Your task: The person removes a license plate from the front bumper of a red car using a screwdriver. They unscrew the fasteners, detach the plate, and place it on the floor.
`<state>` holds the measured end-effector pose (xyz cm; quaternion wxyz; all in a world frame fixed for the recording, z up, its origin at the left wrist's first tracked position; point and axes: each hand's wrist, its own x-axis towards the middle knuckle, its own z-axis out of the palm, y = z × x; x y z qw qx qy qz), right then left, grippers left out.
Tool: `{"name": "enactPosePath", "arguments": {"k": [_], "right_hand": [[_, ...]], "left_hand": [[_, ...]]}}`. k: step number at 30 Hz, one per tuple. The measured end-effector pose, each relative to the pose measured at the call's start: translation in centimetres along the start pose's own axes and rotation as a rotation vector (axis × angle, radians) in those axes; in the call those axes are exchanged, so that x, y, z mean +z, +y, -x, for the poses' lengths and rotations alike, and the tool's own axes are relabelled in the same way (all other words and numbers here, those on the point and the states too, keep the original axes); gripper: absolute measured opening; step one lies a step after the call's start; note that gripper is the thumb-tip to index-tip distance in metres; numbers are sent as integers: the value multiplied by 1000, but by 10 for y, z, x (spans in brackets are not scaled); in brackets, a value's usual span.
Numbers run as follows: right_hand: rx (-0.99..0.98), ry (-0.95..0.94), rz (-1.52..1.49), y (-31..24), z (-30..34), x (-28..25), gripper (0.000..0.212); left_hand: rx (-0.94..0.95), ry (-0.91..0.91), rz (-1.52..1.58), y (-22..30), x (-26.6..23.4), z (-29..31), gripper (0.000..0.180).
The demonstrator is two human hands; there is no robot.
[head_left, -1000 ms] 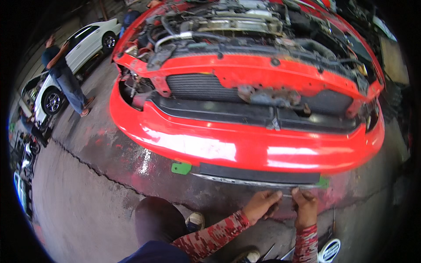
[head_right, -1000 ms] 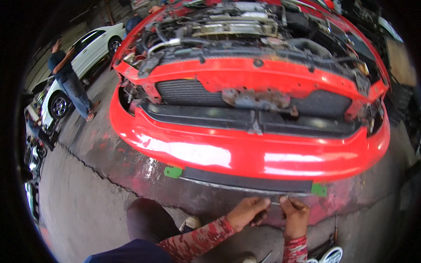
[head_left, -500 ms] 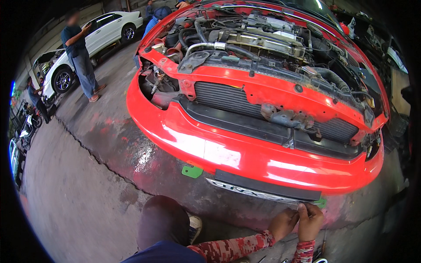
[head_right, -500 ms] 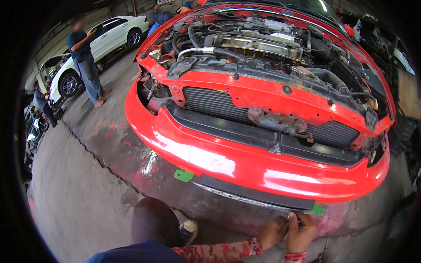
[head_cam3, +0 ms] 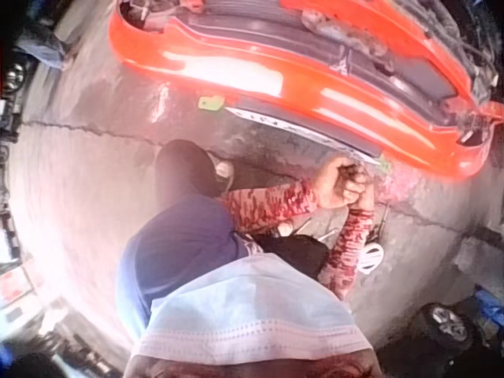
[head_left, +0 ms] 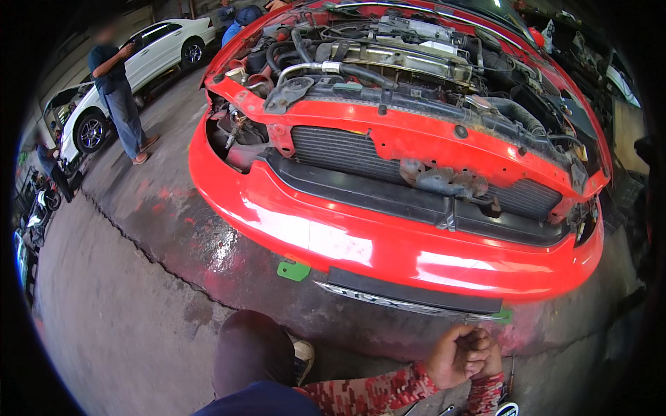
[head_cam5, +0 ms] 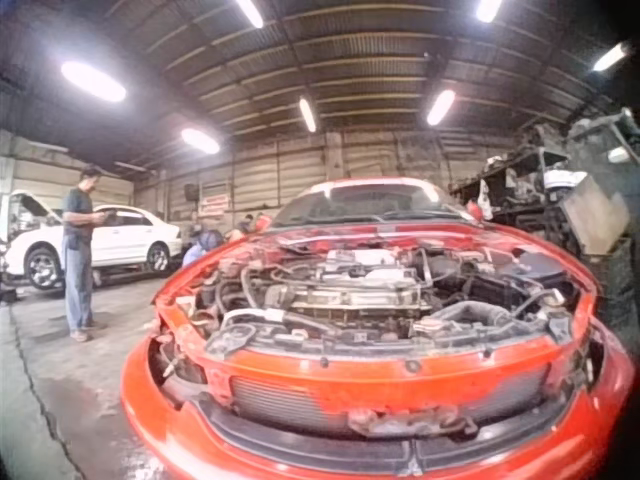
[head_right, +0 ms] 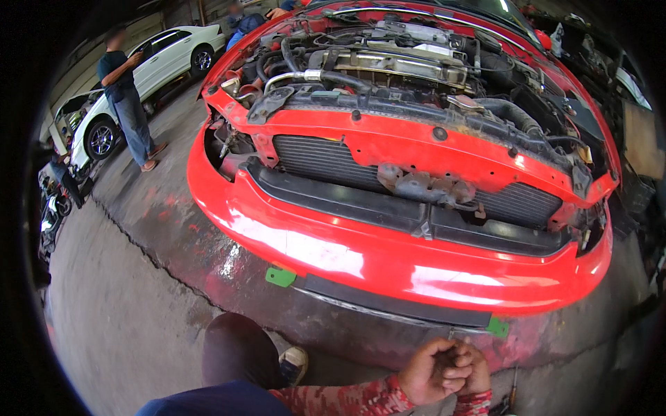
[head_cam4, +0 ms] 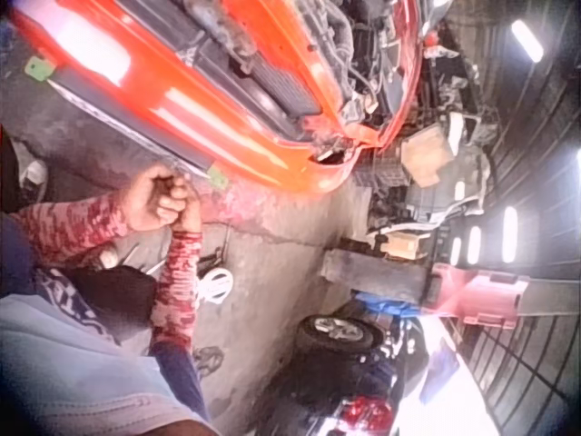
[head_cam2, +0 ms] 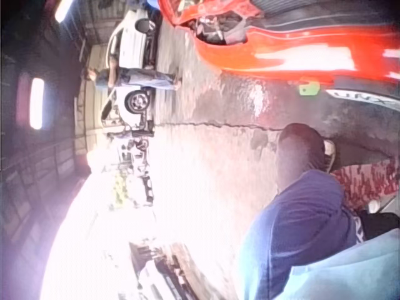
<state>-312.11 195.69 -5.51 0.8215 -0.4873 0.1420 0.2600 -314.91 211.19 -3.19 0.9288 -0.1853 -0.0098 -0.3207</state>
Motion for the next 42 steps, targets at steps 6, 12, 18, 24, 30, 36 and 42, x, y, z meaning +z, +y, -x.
{"name": "enactPosePath", "arguments": {"k": [6, 12, 18, 24, 30, 36, 42], "right_hand": [[-140, 107, -53, 6, -5, 59, 28], [-297, 188, 318, 3, -6, 57, 25], [-566, 346, 585, 5, -7, 74, 17], [-715, 389, 790, 1, -2, 67, 21], [-566, 559, 614, -23, 20, 39, 30], [-83, 210, 140, -14, 12, 25, 34], [162, -163, -209, -5, -7, 46, 35]], "left_hand": [[-245, 277, -171, 45, 30, 36, 24], [-294, 534, -975, 94, 11, 40, 25], [653, 438, -2465, 58, -19, 25, 24], [689, 522, -2322, 27, -28, 9, 18], [346, 443, -858, 3, -25, -6, 29], [117, 187, -207, 6, -2, 1, 30], [-109, 61, 2, 28, 22, 14, 25]]}}
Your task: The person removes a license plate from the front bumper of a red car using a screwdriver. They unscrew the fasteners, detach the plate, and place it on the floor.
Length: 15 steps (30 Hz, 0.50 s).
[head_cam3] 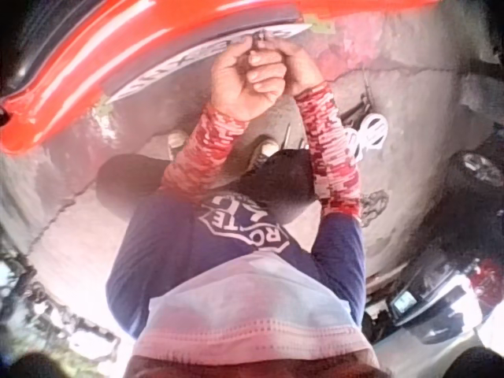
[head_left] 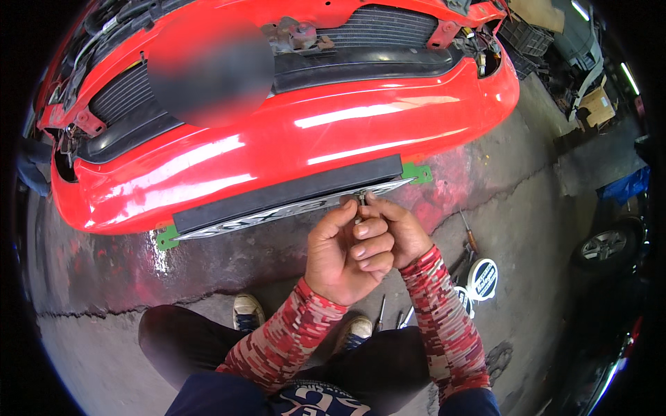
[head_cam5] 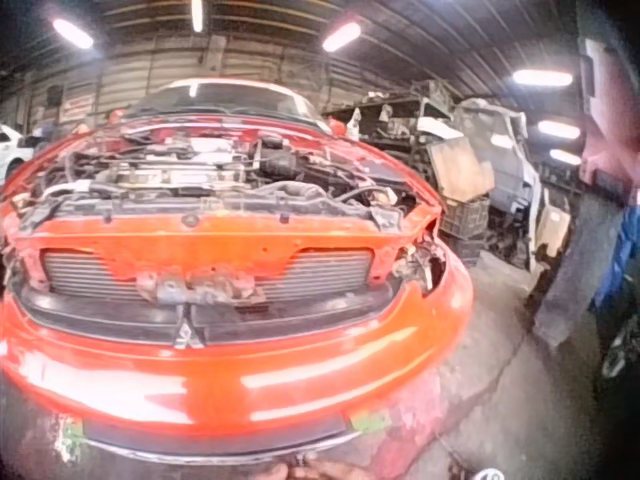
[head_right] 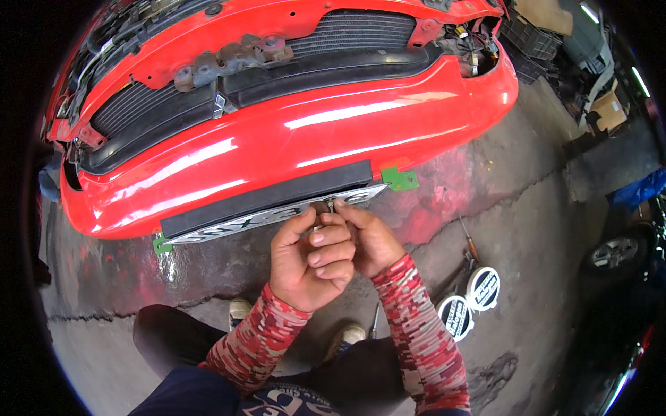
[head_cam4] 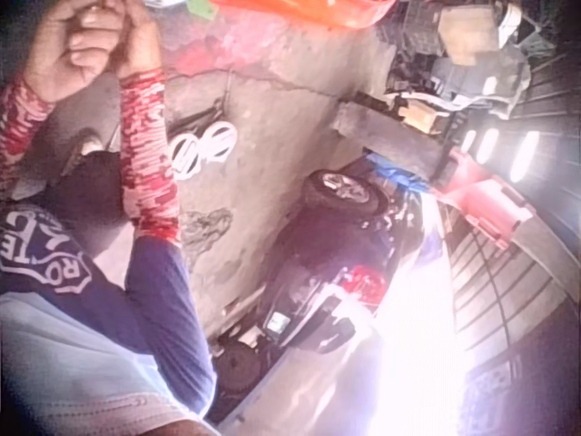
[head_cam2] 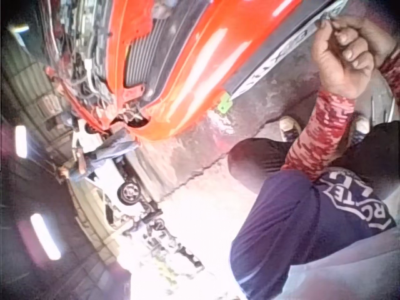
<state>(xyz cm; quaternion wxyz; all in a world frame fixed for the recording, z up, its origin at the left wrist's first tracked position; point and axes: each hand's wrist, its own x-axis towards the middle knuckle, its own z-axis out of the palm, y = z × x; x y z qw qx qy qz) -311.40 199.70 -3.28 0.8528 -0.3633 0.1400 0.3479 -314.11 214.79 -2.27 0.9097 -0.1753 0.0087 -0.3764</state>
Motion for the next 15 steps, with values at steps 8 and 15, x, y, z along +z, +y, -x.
{"name": "enactPosePath", "arguments": {"k": [8, 15], "right_hand": [[-244, 241, 197, 7, -5, 17, 30], [-447, 454, 449, 12, -7, 28, 20]], "left_hand": [[-178, 471, -809, 52, 4, 23, 30], [291, 554, -2099, 42, -24, 18, 24]]}}
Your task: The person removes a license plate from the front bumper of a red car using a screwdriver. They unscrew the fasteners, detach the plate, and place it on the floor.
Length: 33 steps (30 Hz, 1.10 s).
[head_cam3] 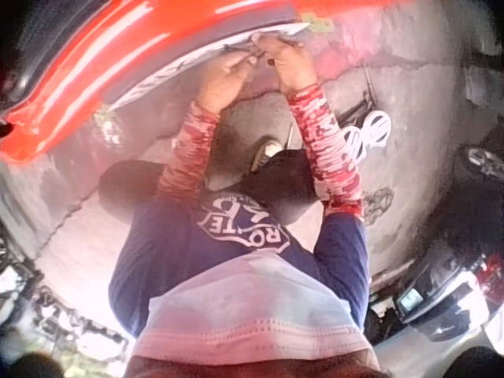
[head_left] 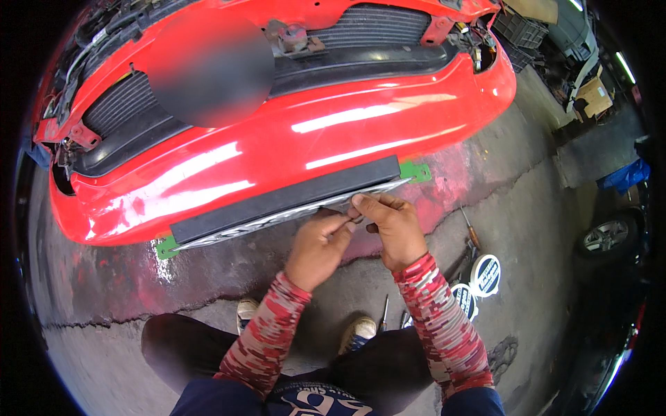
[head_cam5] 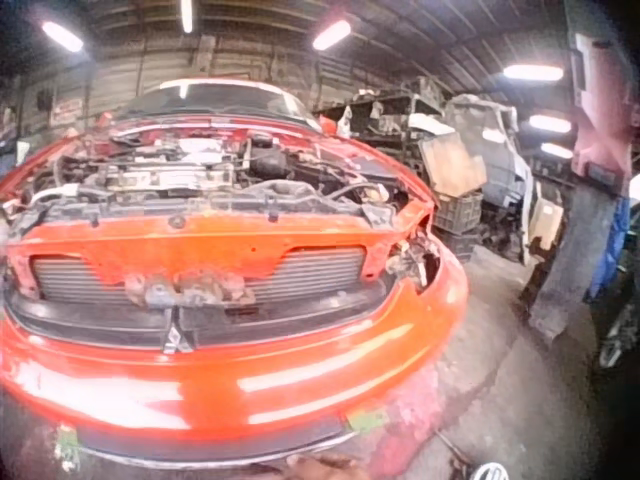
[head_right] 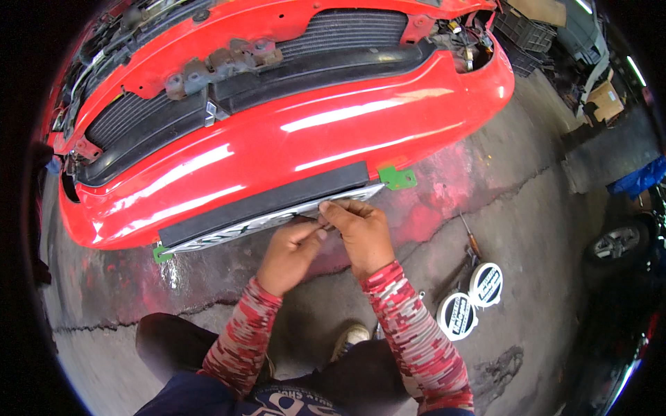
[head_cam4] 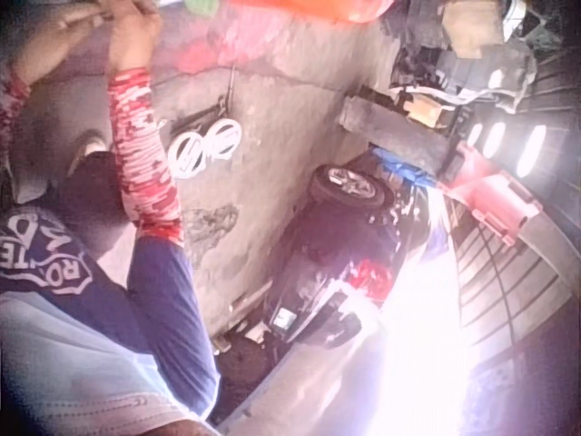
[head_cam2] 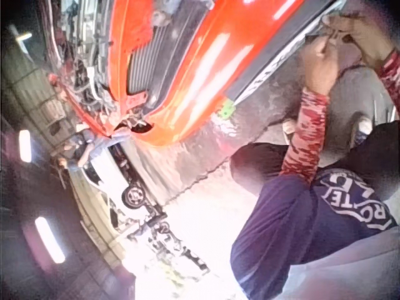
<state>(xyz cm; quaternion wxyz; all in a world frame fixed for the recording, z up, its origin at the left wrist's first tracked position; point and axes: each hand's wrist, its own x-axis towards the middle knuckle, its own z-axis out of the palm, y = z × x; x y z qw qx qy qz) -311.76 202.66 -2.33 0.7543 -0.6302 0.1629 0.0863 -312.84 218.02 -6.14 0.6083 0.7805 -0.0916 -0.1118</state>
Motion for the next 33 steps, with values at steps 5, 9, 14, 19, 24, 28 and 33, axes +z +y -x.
{"name": "enactPosePath", "arguments": {"k": [5, 9, 14, 19, 24, 28, 33], "right_hand": [[-68, 66, -25, 1, 1, 8, 14], [-121, 96, 137, 0, 2, 7, 11], [-231, 95, 242, 0, 1, 3, 21], [-394, 152, 440, 3, 3, 0, 18], [-668, 182, 713, -10, 10, -9, 20], [-681, 276, 637, -25, 16, -25, 23], [-23, 252, 14, -16, 12, -45, 39]], "left_hand": [[198, 385, -103, 5, 43, 6, 17], [-54, 347, 294, 10, 67, 5, 13], [-17, 407, 561, 16, 78, -1, 18], [-9, 509, 685, 20, 75, 0, 15], [-115, 446, 927, 28, 70, -1, 16], [-303, 279, 1264, 30, 62, -2, 18], [-408, -133, 1638, 15, 49, -5, 21]]}}
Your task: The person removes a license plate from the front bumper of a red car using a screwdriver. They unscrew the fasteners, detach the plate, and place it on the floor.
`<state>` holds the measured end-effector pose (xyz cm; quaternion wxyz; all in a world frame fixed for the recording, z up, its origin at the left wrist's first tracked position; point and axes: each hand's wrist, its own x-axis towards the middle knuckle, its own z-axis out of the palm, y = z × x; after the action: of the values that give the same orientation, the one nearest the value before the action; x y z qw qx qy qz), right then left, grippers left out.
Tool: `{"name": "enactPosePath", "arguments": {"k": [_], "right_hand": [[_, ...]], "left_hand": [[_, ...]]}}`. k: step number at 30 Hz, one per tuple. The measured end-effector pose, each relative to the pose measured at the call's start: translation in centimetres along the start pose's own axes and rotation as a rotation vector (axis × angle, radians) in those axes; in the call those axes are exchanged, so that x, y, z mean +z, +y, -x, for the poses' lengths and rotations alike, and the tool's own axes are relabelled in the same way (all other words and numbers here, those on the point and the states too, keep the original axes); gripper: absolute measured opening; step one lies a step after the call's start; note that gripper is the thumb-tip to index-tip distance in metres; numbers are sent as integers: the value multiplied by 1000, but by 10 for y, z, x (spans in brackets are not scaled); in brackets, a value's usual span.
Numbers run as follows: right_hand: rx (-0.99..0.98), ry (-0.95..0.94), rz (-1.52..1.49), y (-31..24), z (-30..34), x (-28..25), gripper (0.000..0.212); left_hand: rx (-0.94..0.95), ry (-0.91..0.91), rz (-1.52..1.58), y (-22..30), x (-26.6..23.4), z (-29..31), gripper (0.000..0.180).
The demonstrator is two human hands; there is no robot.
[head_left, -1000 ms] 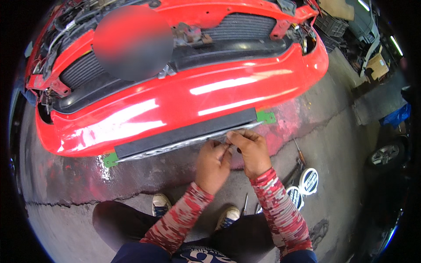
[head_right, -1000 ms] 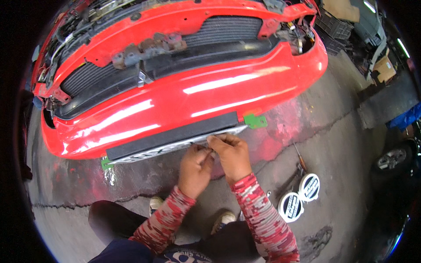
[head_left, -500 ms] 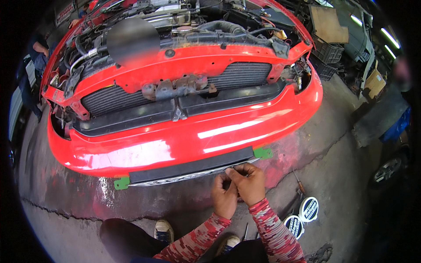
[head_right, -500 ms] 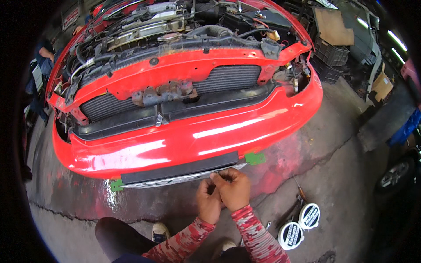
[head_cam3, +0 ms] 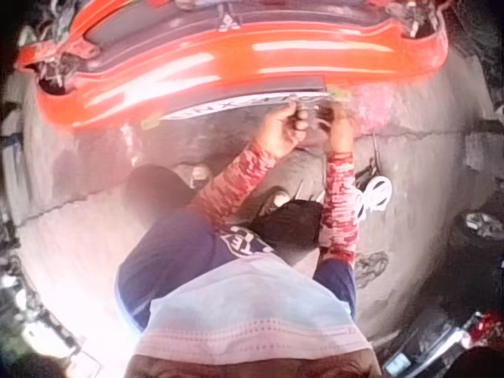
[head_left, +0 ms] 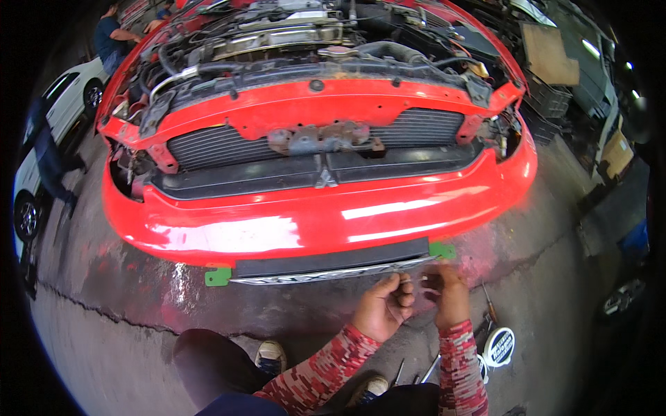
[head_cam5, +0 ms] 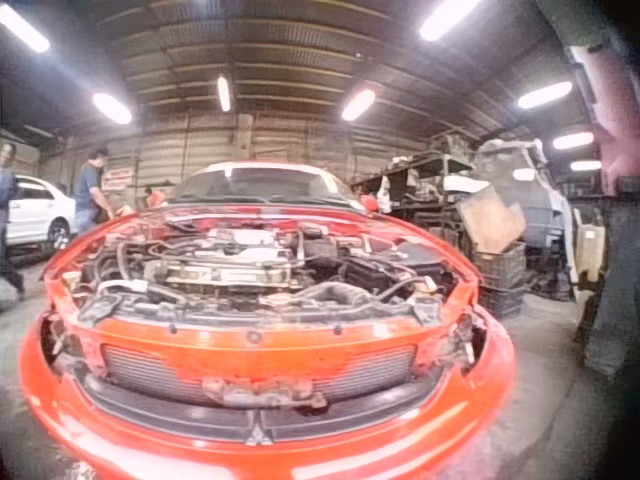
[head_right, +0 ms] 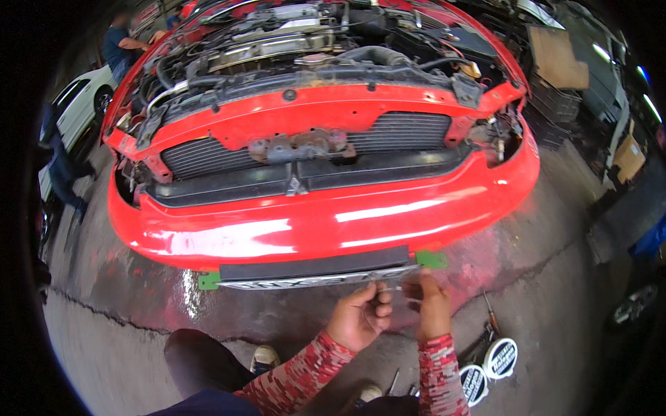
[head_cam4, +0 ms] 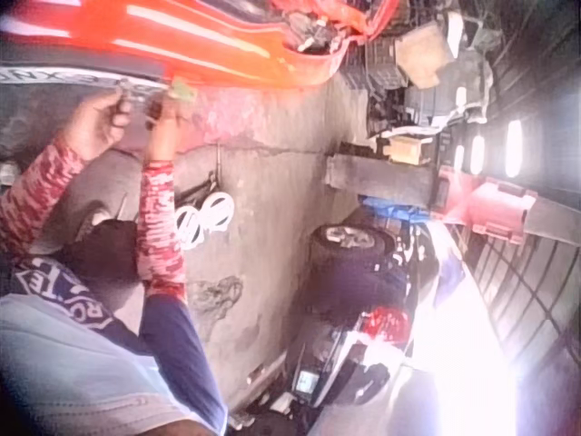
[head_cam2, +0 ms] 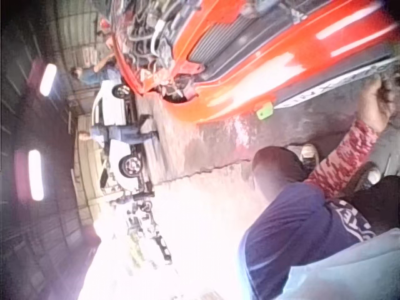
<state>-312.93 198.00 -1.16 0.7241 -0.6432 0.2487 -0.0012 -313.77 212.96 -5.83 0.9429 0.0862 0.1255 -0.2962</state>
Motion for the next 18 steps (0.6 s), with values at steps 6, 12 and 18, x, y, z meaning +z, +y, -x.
{"name": "enactPosePath", "arguments": {"k": [6, 12, 18], "right_hand": [[502, -623, -373, 31, -21, 7, 33], [453, -718, -516, 31, -22, 21, 28], [337, -727, -437, 27, -13, 21, 30]], "left_hand": [[-267, -353, 283, 13, -13, -5, 23], [-307, -215, 121, 21, 2, 14, 26], [-64, -40, -496, 26, 22, 39, 30]]}}
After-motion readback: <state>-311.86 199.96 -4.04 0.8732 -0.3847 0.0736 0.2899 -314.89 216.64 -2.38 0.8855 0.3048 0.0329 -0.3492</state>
